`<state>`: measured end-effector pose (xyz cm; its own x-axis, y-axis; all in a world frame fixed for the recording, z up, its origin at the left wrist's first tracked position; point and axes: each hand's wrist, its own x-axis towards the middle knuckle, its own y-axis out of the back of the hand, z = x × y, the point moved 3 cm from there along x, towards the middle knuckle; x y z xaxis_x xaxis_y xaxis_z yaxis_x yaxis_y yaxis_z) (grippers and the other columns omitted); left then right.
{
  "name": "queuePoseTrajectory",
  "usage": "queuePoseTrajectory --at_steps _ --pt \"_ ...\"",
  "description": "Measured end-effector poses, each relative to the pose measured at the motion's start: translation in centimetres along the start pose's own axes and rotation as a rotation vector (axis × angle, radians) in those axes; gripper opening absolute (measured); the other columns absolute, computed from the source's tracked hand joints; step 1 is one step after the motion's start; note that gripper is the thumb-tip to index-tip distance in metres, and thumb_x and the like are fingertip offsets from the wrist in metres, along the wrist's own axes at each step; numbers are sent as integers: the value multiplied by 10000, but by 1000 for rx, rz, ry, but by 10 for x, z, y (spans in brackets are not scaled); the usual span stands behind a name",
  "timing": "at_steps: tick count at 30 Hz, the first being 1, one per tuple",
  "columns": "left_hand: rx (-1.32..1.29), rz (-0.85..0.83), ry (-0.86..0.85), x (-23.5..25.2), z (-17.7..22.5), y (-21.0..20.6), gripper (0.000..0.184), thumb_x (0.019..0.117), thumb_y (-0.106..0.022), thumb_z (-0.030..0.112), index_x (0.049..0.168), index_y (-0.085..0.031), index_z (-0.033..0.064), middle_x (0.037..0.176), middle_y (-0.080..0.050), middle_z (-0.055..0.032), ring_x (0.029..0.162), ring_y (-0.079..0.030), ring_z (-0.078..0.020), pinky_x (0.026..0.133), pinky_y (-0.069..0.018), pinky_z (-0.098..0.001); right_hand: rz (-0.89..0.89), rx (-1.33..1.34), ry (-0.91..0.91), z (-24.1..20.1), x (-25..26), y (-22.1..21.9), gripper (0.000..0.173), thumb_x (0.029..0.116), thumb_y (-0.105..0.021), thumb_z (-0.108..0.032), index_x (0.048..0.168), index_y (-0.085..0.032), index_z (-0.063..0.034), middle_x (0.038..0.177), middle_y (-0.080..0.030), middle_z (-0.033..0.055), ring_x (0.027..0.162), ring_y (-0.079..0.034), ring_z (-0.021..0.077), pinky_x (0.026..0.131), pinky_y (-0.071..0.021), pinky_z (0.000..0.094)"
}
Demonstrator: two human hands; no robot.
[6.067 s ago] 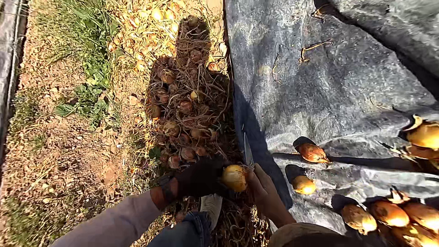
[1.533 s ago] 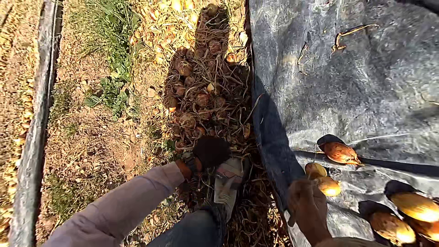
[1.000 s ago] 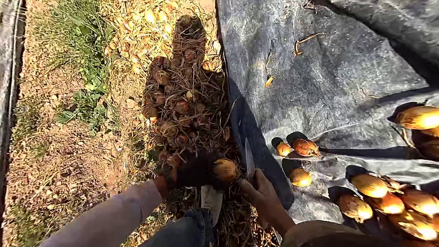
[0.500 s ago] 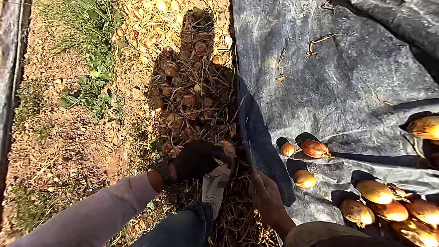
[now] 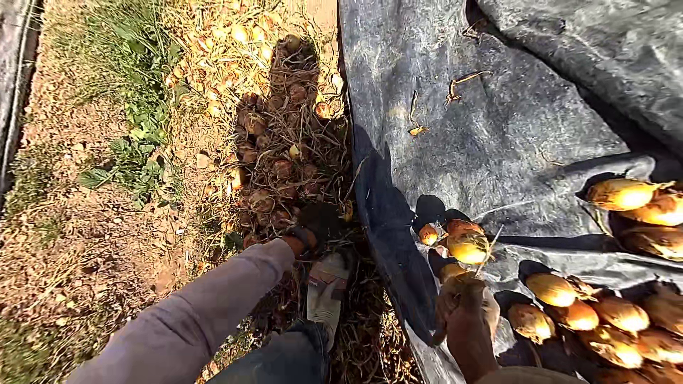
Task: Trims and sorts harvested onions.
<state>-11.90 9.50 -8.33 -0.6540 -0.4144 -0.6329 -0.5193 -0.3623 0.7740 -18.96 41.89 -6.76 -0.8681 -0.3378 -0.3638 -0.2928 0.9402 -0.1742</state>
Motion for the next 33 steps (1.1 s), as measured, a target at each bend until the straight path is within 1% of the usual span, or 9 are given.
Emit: queuePoseTrajectory --at_steps 4,6,9,12,18,24,27,29,33 --pt "-104 -83 269 29 4 9 565 950 -578 570 1054 -725 34 1106 -711 -229 1072 -683 -419 886 -536 -654 3 20 39 -15 5 10 493 929 -548 -716 820 -529 -236 525 -387 -109 381 -351 29 357 -342 211" --pt "-159 -334 344 13 28 38 523 1050 -510 428 1334 -603 -1 1422 -570 -239 1350 -529 -413 1096 -410 -627 -84 -56 -5 -12 -6 6 479 959 -516 -692 964 -528 -214 575 -402 -134 415 -372 1 388 -379 192" --pt "-61 -134 194 28 18 14 442 912 -659 433 1072 -705 23 1087 -710 -224 1034 -689 -421 846 -534 -665 -147 -97 -67 -6 -10 10 469 959 -554 -663 1013 -539 -197 607 -403 -118 435 -376 16 400 -384 208" --pt "-290 -280 20 -14 36 41 525 893 -806 269 1304 -610 8 1175 -674 -231 1080 -653 -407 927 -514 -617 -127 -175 -155 1 3 12 481 943 -575 -646 1006 -584 -170 600 -422 -75 422 -397 66 392 -402 252" --pt "-747 -340 -320 -74 68 37 534 771 -868 238 1237 -640 111 1032 -705 -39 903 -691 -126 815 -599 -358 -442 -442 -165 -5 16 -31 720 874 -544 -786 1109 -590 -107 734 -577 -15 558 -561 114 519 -527 344" --pt "-665 -392 -376 -115 57 75 457 793 -877 294 1206 -714 183 1021 -727 44 902 -673 -42 822 -574 -282 -688 -240 -87 -4 15 -65 546 1006 -423 -677 966 -609 -166 616 -479 -49 471 -463 75 447 -452 278" --pt "-592 -365 -273 -125 22 65 261 909 -779 373 967 -742 121 808 -715 24 720 -663 -60 699 -562 -296 -709 -185 -135 4 11 -72 477 1027 -444 -616 931 -614 -181 603 -456 -69 457 -432 58 431 -426 259" --pt "-538 -262 -155 -126 3 60 348 978 -677 458 979 -727 114 806 -693 0 728 -654 -104 720 -561 -353 -631 -151 -227 14 9 -75 496 1024 -433 -630 874 -570 -177 578 -413 -66 434 -389 67 410 -397 256" --pt "-405 -16 -346 -135 4 49 355 1040 -562 438 1041 -710 115 893 -687 -32 852 -669 -157 789 -562 -397 -706 -318 -336 43 5 -80 851 816 -508 -872 1162 -586 -99 720 -522 -32 535 -502 100 481 -489 312"
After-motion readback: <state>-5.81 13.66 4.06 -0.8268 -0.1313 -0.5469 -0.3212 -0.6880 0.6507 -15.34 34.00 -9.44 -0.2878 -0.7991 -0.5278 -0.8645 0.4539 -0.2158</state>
